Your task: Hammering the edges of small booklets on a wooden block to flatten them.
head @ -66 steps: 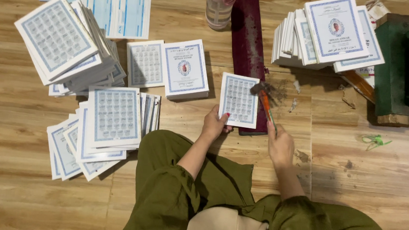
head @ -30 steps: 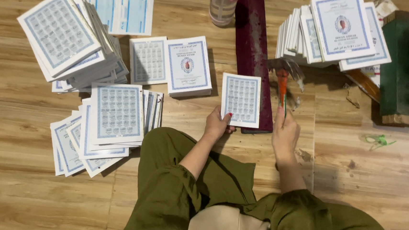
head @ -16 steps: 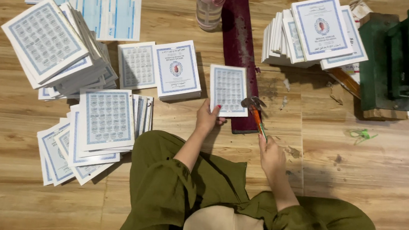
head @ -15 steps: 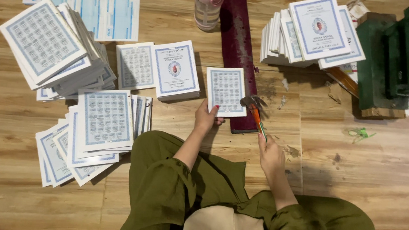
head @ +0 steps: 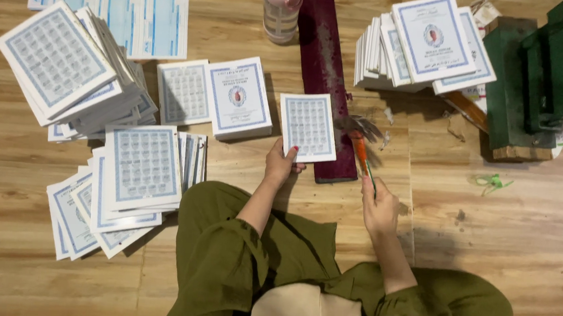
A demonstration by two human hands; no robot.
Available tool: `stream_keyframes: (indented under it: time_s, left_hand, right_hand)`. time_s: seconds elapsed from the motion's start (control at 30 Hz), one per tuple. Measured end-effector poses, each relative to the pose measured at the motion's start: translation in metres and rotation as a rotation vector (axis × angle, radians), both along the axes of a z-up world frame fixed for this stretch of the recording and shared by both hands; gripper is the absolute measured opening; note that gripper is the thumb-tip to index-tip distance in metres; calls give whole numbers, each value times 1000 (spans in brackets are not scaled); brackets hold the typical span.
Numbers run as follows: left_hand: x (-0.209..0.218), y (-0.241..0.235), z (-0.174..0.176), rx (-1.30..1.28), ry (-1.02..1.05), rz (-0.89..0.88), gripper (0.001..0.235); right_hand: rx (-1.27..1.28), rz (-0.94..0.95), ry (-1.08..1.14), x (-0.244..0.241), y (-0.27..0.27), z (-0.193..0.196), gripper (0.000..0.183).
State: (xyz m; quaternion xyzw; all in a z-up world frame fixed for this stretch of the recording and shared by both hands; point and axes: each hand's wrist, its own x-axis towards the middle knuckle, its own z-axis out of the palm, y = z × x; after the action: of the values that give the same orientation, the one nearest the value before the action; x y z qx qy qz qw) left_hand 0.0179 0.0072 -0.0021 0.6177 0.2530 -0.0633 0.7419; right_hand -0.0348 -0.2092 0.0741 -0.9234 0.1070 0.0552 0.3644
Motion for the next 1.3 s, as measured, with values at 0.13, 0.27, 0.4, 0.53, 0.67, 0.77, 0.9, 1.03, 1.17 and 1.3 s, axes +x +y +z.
stream_keyframes:
  time_s: [0.13,0.27,0.4,0.53,0.67,0.77,0.9,1.03,1.17,1.3]
  left_hand:
    - [-3,-2,4,-17,-17,5,23]
    - [-1,-3,-15,-17,-11,-12,25]
    - [-3,-3,-12,-42,-5,-25,25]
    - [-4,-3,-12,-53,-24,-10,23]
    - [-3,-3,-18,-33,-24,-15,22]
    - [-1,-3,-12,-19,-32,-23,23]
    - [-6,-2,-9,-11,-13,-30,25]
    - [-12,-2,-17,-12,-14,-24,22]
    - [-3,1,-6,-7,-17,-47,21]
    - [-6,-1,-14,-12,-32,-63,20]
  right_hand:
    - [17,-20,-134,-7,10,-16,34]
    - [-57,63,116,6,5,-22,48]
    - [94,-31,-91,9,10,-28,39]
    - [-42,39,19,16,18,-13,50]
    - [27,16,9,37,7,-10,47]
    - [147,-31,-146,36,13,-10,45]
    - [-193,134,124,40,8,-43,54]
    - [-202,156,123,49,19,-19,52]
    - [-58,79,-60,56,28,-38,50]
    - [-99,148,15,84,17,-41,53]
